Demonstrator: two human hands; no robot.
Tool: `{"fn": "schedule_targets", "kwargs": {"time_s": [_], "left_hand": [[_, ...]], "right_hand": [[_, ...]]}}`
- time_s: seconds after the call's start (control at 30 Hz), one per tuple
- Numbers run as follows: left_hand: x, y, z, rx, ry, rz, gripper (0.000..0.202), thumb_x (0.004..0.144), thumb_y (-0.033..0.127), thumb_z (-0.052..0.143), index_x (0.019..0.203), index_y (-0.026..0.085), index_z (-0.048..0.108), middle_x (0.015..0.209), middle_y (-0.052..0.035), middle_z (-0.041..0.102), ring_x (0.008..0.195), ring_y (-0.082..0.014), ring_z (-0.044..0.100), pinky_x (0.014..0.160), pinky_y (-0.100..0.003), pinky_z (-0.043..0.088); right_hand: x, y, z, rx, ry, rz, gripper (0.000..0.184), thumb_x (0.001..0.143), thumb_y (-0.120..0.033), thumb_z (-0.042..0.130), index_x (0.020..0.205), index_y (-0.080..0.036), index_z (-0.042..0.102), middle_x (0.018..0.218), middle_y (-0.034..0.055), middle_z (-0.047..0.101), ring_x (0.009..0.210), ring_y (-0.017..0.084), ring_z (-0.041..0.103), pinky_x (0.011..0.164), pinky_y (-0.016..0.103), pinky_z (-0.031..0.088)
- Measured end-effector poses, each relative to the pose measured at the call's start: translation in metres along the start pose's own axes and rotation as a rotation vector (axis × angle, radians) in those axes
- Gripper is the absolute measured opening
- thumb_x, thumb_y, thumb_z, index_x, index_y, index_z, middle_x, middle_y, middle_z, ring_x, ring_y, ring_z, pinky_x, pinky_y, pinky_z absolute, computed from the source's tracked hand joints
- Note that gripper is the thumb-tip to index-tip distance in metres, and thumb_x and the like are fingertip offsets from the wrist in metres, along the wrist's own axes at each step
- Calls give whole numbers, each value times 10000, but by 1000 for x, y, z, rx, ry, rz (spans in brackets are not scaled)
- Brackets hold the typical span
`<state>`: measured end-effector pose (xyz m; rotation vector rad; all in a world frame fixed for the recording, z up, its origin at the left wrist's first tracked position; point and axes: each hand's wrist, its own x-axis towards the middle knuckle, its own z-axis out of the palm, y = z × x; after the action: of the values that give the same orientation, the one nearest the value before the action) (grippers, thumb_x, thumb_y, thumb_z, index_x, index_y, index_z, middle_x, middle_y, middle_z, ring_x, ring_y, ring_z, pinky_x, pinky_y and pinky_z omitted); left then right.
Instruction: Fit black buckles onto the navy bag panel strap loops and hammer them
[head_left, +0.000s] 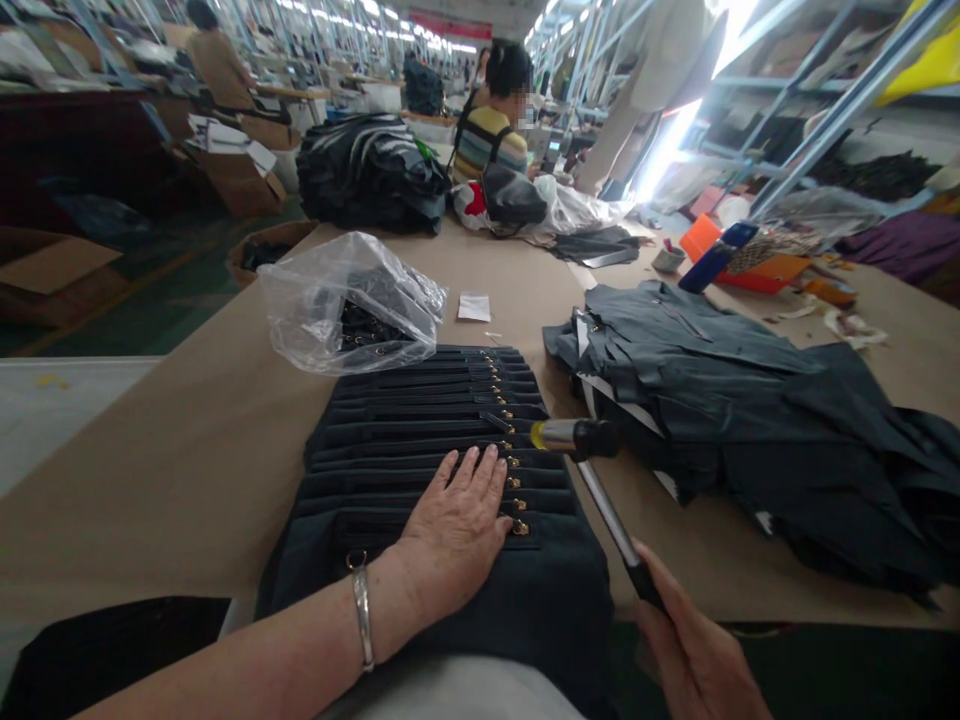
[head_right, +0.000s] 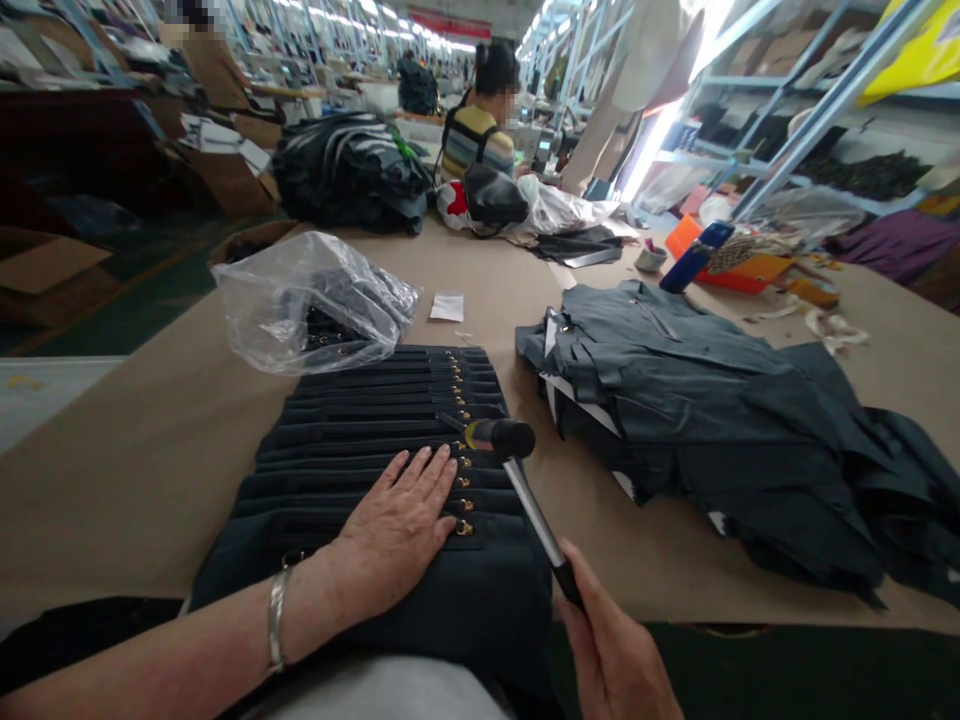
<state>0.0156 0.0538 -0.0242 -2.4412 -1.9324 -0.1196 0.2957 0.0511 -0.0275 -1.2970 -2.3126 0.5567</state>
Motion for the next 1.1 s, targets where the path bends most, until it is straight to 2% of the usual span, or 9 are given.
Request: {"fn": "schedule_targets", "kwargs": {"time_s": [0.2,0.33,0.4,0.53,0.73,0.83,0.93,1.0,1.1], "left_hand": [[-2,1,2,-23,15,-11,584,945,462,297,1410,116,374,1505,-117,321,1384,-269,282,1152,-448,167],[-2,1,2,-30,21,1,582,952,444,277,1414,102,364,1510,-131,306,1386,-283,271,1150,-463,156],[-1,1,2,-37,12,10,580,951,438,281,1417,101,358,1513,-132,299,1388,-283,266,1150,-466,151],[-1,0,2,-43,-1,2,576,946,443,296,1413,114,368,1513,-122,302,1388,-279,268,1151,-465,150],[-1,0,2,-41,-8,3,580,949,452,272,1416,120,365,1518,-114,295,1393,-272,260,1150,-463,149],[0,0,3,-33,-7,5,578,945,445,291,1412,114,372,1513,-121,302,1394,-275,257,1150,-465,143],[-1,-1,4,-27,5,5,581,945,449,286,1412,115,372,1513,-123,304,1394,-276,256,1150,-462,135],[-1,-1,4,-26,9,11,580,948,449,272,1414,118,368,1513,-119,305,1395,-272,253,1151,-458,128],[-2,0,2,-27,0,7,579,947,446,275,1415,119,366,1515,-119,302,1394,-270,257,1150,-456,132]], "right_hand": [[2,4,-1,-64,-120,46,423,957,-296,401,1360,-188,472,1152,98,675,998,207,666,852,261,538],[-8,-2,-8,-39,-41,-9,466,961,-268,391,1418,-177,380,1153,107,675,985,189,671,819,214,540],[-13,-4,-9,-32,-47,-44,478,961,-257,390,1431,-174,360,1180,108,661,1015,186,656,833,209,530],[-16,-4,-16,-89,-161,-21,431,955,-251,416,1378,-179,452,1183,86,657,1026,179,648,824,182,524],[-27,-7,-30,-102,-78,-101,464,961,-277,398,1423,-223,393,1185,67,659,990,181,664,802,180,541],[-33,-6,-22,-84,-155,-52,446,964,-294,386,1393,-184,442,1156,85,673,982,186,670,779,184,551],[-40,-3,-18,-57,-220,22,430,963,-285,388,1369,-171,470,1196,89,649,1058,186,635,836,203,531],[-48,-1,-20,-42,-193,63,428,962,-296,388,1369,-190,472,1223,91,633,1083,196,621,866,226,521],[-62,0,-24,-29,-136,98,440,955,-314,407,1382,-221,457,1157,91,673,983,195,674,792,208,552]]}}
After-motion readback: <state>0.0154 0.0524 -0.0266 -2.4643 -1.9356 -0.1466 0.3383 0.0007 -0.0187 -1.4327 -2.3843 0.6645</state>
